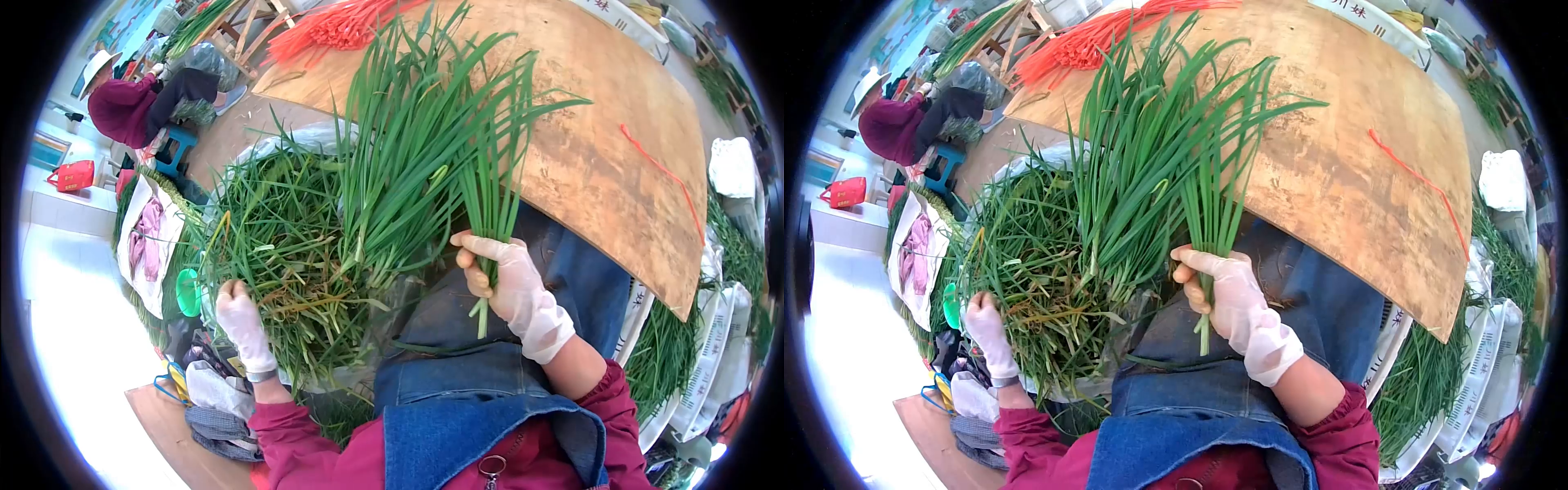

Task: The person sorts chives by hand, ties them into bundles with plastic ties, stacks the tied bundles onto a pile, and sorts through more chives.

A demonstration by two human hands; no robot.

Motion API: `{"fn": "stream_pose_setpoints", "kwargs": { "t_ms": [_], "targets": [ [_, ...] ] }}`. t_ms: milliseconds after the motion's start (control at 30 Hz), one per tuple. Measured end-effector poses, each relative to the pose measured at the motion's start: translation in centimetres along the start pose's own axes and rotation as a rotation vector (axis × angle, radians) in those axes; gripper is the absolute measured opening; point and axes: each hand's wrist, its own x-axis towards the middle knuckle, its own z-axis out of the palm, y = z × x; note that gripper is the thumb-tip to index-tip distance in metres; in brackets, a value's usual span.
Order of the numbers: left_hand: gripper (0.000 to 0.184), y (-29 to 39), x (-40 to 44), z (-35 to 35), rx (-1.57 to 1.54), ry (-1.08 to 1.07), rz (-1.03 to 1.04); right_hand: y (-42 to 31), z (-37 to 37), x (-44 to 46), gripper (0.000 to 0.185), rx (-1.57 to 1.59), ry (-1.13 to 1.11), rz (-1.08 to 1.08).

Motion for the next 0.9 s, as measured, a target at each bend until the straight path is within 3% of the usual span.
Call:
{"fn": "stream_pose_setpoints", "kwargs": {
  "t_ms": [33, 200, 267, 400, 467, 500, 533, 600, 733, 833, 900],
  "targets": [
    [0.026, -0.1, -1.4, 0.4, 0.46, 0.195, 0.352, -0.1, -0.2, -0.1, 0.014, 0.018, -0.008, 0.003],
    [0.029, 9.0, -7.9, 4.0, -0.09, -0.123, 0.66, -0.1, 0.3, -0.2, 0.016, 0.062, -0.073, 0.007],
    [0.029, 11.4, -8.8, 6.0, 0.116, -0.188, 0.689, -0.2, 0.3, -0.5, 0.017, 0.07, -0.084, 0.007],
    [0.021, 11.6, -7.9, 7.4, -0.165, -0.373, 0.473, -1.2, 0.4, -1.5, 0.017, 0.077, -0.096, -0.006],
    [0.016, 12.4, -7.6, 5.0, -0.296, -0.362, 0.508, -1.7, 0.6, -1.7, 0.017, 0.074, -0.112, -0.025],
    [0.015, 12.8, -7.4, 3.9, -0.478, -0.469, 0.384, -1.9, 0.9, -1.8, 0.017, 0.073, -0.124, -0.032],
    [0.014, 13.6, -7.4, 2.3, -0.599, -0.631, 0.132, -1.9, 1.2, -1.8, 0.017, 0.059, -0.126, -0.035],
    [0.012, 14.4, -8.0, 0.3, -0.632, -0.628, 0.107, -2.0, 2.1, -1.7, 0.017, 0.026, -0.125, -0.05],
    [0.015, 15.1, -10.6, -1.0, -0.683, -0.638, 0.4, -1.5, 4.0, -0.8, 0.024, -0.068, 0.002, -0.192],
    [0.017, 14.8, -12.4, 0.0, -0.683, -0.646, 0.387, -1.1, 4.3, 0.2, 0.028, -0.019, -0.013, -0.179],
    [0.015, 15.0, -13.0, -0.2, -0.697, -0.768, 0.284, -0.9, 4.2, 0.5, 0.025, -0.023, -0.025, -0.161]
  ]
}}
